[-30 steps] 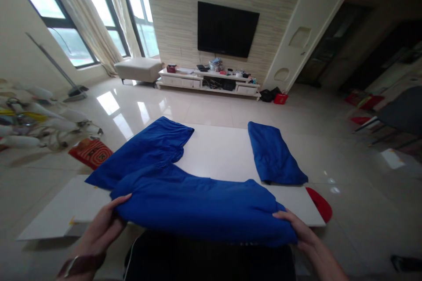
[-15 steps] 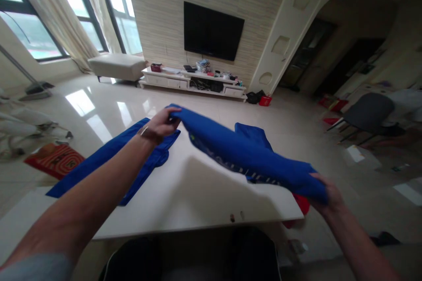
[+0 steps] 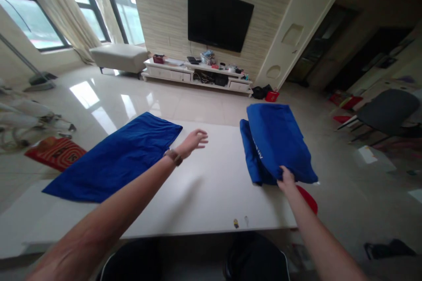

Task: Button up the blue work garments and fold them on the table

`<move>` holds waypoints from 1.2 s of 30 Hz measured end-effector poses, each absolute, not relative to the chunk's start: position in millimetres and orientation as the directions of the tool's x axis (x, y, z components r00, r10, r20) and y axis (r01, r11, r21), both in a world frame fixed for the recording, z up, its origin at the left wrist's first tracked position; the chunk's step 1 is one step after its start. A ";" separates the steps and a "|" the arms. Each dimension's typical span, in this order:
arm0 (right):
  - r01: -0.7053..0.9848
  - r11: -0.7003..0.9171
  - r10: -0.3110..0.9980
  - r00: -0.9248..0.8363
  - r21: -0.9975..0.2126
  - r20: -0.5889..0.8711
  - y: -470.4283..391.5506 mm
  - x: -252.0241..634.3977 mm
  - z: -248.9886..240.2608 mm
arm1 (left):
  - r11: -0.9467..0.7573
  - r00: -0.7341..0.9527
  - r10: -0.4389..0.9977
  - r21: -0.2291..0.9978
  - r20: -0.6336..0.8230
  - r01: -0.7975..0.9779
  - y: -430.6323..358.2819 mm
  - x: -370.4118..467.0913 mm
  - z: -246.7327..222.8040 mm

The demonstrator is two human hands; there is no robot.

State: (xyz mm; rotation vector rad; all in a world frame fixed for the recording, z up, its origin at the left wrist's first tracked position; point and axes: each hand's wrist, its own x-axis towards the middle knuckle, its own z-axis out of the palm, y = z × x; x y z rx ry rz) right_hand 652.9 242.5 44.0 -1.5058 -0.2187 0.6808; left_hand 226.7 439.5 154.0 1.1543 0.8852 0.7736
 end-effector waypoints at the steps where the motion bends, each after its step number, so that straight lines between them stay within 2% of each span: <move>1: -0.301 -0.133 0.496 0.804 -0.944 -0.327 248.0 642.1 18.8 | 0.273 0.426 0.866 0.961 -0.263 0.040 419.0 202.0 123.9; 5: -0.371 -0.270 0.367 0.813 -0.888 -0.451 249.9 620.2 -43.6 | 0.332 0.257 0.878 0.900 -0.404 0.281 352.4 87.4 20.2; 7: -0.391 -0.294 0.346 0.807 -0.872 -0.479 245.0 623.0 -54.9 | 0.379 0.139 0.883 0.857 -0.448 0.349 330.3 27.6 -17.7; 9: -0.411 -0.321 0.358 0.781 -0.853 -0.511 238.3 627.5 -57.2 | 0.378 0.050 0.900 0.833 -0.433 0.404 315.2 -25.4 -44.3; 11: -0.433 -0.354 0.376 0.746 -0.829 -0.550 229.1 628.0 -54.0 | 0.326 -0.041 0.933 0.792 -0.358 0.517 306.7 -65.0 -60.1; 13: -0.457 -0.383 0.381 0.713 -0.802 -0.588 216.6 623.2 -48.3 | 0.233 -0.114 0.971 0.724 -0.210 0.649 305.2 -87.2 -68.0; 16: -0.489 -0.413 0.368 0.682 -0.768 -0.632 191.6 613.0 -40.6 | 0.044 -0.056 0.998 0.589 0.003 0.807 315.0 -90.0 -74.6; 18: -0.501 -0.417 0.394 0.652 -0.759 -0.647 172.2 608.2 -37.7 | 0.009 -0.001 1.000 0.473 -0.017 0.881 325.8 -78.2 -78.2; 20: -0.492 -0.411 0.454 0.619 -0.767 -0.641 152.8 604.9 -35.5 | 0.064 -0.025 0.993 0.346 -0.117 0.936 334.3 -61.3 -79.5; 22: -0.444 -0.413 0.517 0.604 -0.795 -0.607 135.4 601.0 -31.7 | 0.102 -0.055 0.983 0.274 -0.175 0.956 337.7 -43.2 -76.1; 23: -0.403 -0.421 0.545 0.603 -0.813 -0.582 128.1 598.2 -28.9 | 0.108 -0.057 0.982 0.286 -0.181 0.952 337.5 -34.2 -72.5; 24: -0.354 -0.433 0.571 0.604 -0.829 -0.556 122.2 594.6 -25.3 | 0.123 -0.061 0.981 0.350 -0.183 0.929 336.5 -25.5 -67.9; 28: -0.117 -0.493 0.679 0.568 -0.862 -0.465 115.9 569.6 -7.9 | 0.255 -0.101 0.963 0.713 -0.251 0.653 333.7 14.2 -47.1; 32: 0.137 -0.503 0.794 0.461 -0.853 -0.395 140.2 520.4 3.5 | 0.282 -0.072 0.957 0.848 -0.280 0.448 337.2 84.2 -32.4; 36: 0.334 -0.313 0.930 0.295 -0.889 -0.217 181.3 450.2 8.8 | 0.279 0.051 0.955 0.942 -0.293 0.187 320.5 182.1 -11.9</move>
